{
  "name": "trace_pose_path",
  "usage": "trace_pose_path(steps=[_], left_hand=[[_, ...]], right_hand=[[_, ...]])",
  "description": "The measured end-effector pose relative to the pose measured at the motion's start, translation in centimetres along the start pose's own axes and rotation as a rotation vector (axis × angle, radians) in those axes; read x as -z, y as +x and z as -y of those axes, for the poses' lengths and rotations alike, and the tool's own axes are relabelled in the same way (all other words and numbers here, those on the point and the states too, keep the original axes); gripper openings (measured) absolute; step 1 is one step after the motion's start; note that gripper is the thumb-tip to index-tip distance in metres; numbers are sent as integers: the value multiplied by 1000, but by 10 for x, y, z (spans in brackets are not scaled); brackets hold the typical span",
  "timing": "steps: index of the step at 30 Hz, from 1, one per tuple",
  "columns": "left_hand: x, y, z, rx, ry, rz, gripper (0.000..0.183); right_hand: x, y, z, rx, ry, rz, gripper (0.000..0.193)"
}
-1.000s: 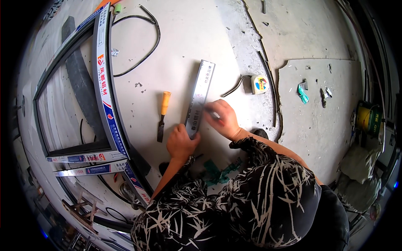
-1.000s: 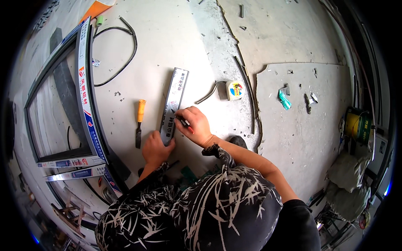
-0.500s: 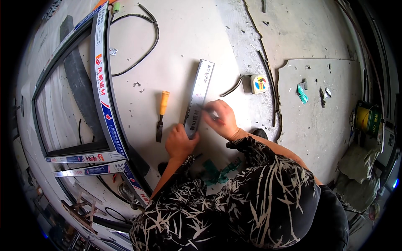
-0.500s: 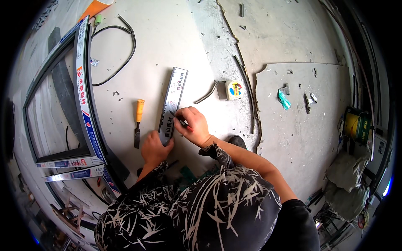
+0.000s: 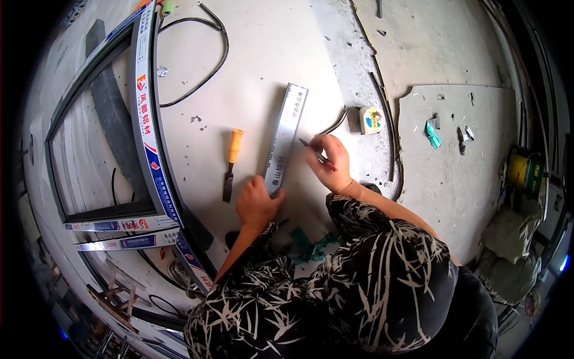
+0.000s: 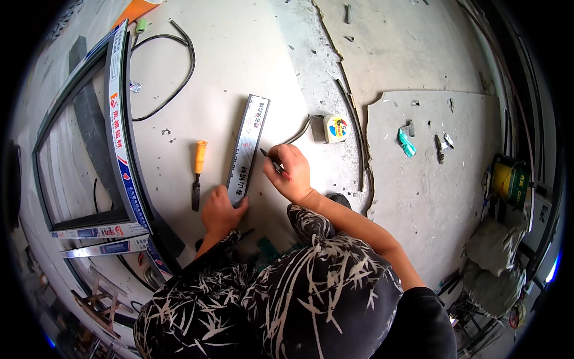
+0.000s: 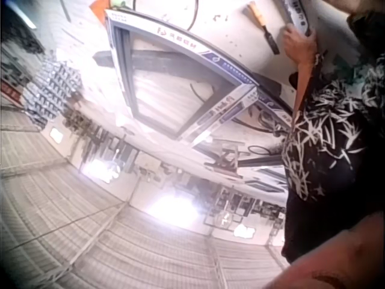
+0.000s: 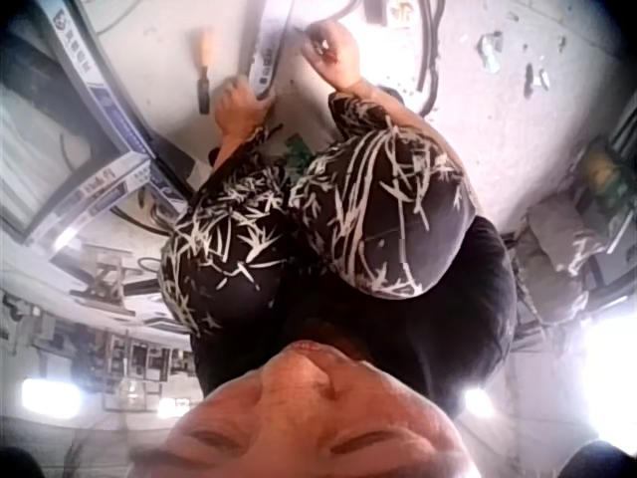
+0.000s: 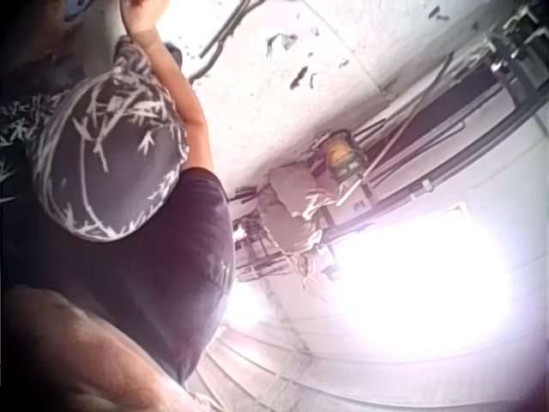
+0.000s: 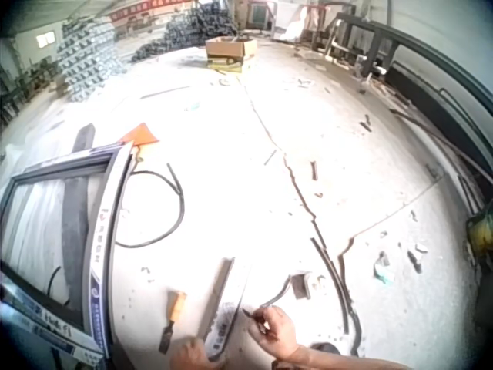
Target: The person measures window frames and a metal piece using a tape measure, then writes markings on the metal piece with a pen.
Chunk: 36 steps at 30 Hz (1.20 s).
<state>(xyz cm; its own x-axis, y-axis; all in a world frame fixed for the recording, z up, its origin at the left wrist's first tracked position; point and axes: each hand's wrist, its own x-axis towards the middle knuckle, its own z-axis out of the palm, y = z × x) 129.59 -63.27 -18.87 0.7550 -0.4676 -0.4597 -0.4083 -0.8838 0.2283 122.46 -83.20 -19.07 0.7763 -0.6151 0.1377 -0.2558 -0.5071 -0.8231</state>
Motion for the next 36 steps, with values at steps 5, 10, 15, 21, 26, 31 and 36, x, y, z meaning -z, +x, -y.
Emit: trace_pose_path(steps=[5,10,15,21,26,31,36], left_hand=[[-2,-1,2,-6,11,-20,57],[-1,0,1,-15,5,-27,57],[-2,0,1,-12,14,-40,57],[1,-1,0,-1,2,-12,56],[0,0,-1,2,9,2,56],[0,0,0,-1,9,1,56],[-1,0,1,-13,0,-12,55]], right_hand=[[3,1,15,81,135,37,17],[2,5,11,160,90,80,17],[0,3,8,94,161,184,17],[-2,6,13,85,171,156,16],[-3,6,9,117,139,190,20],[-7,9,8,94,129,134,16],[-10,11,7,117,96,130,16]])
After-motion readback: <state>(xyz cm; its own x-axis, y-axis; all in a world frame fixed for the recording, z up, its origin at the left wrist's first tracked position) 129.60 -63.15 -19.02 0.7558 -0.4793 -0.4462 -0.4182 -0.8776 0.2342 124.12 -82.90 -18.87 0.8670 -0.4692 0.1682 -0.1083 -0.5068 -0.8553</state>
